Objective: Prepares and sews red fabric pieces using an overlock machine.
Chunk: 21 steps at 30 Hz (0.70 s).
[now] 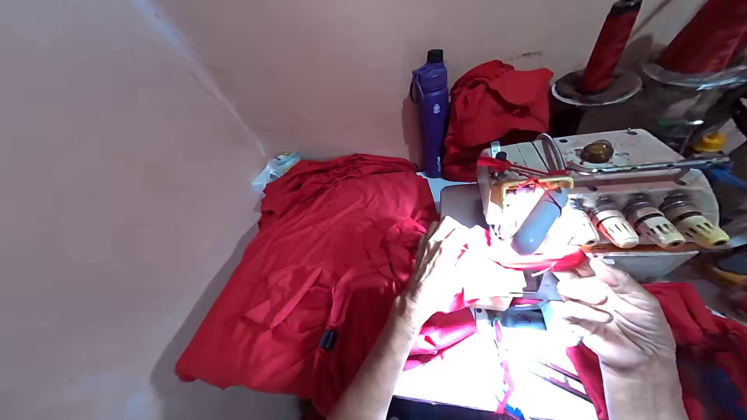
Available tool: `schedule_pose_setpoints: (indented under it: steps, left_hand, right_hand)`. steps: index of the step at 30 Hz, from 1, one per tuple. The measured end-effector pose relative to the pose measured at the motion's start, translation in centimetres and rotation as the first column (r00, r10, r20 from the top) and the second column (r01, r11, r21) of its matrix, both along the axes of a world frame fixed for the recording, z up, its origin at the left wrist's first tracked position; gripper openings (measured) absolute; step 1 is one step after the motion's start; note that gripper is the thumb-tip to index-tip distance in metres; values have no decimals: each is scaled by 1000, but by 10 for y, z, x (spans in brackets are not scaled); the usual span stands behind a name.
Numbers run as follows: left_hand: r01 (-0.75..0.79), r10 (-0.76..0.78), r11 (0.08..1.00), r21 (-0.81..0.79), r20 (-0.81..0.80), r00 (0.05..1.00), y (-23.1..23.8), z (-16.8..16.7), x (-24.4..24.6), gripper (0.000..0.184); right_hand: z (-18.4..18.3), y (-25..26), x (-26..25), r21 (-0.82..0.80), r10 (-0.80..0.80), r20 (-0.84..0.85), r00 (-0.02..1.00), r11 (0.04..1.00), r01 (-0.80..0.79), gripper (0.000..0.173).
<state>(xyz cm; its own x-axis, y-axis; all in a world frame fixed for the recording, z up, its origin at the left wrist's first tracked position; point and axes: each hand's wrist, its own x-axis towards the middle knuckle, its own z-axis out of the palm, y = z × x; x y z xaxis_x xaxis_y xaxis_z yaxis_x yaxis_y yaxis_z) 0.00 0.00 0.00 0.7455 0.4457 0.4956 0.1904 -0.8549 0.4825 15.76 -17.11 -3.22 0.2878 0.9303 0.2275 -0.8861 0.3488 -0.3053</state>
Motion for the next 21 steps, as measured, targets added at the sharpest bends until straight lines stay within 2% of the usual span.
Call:
schedule_pose_setpoints:
  steps: [3, 4, 5, 7, 9, 10, 12, 16, 18, 21]
  left_hand:
    - [219, -162, 939, -265, 222, 961, -5, 8, -7, 20]
    - [259, -181, 909, -327, 250, 951, -8, 13, -10, 19]
    - [258, -185, 914, -314, 244, 952, -10, 17, -9, 13]
    - [165, -151, 981, -106, 126, 980, -9, 20, -7, 9]
    - [49, -47, 991, 121, -23, 999, -6, 22, -6, 18]
    - [25, -12, 985, 171, -73, 997, -6, 22, -8, 20]
    - [54, -41, 987, 149, -94, 995, -6, 24, -16, 22]
    - [272, -279, 960, 67, 126, 952, -13, 25, -28, 14]
    - [236, -254, 960, 149, 118, 960, -20, 27, -31, 14]
    - [123, -156, 943, 308, 83, 984, -28, 32, -35, 14]
  right_hand:
    - [8, 3, -6, -149, -107, 97, 989, 981, 121, 15]
    - [11, 5, -10, -198, -148, 144, 978, 964, 175, 19]
    - [16, 6, -15, -251, -193, 208, 959, 937, 243, 24]
    - [25, 10, -25, -316, -252, 360, 898, 873, 371, 35]
    - [28, 12, -29, -269, -256, 482, 838, 867, 420, 30]
    - [28, 12, -29, -238, -260, 529, 808, 869, 435, 28]
    - [28, 13, -28, -177, -255, 637, 728, 870, 460, 22]
    - [36, 16, -30, -135, -211, 778, 592, 864, 485, 16]
    - [41, 20, -33, -96, -175, 861, 479, 867, 489, 14]
    - [37, 23, -30, 43, -130, 969, 208, 925, 377, 6]
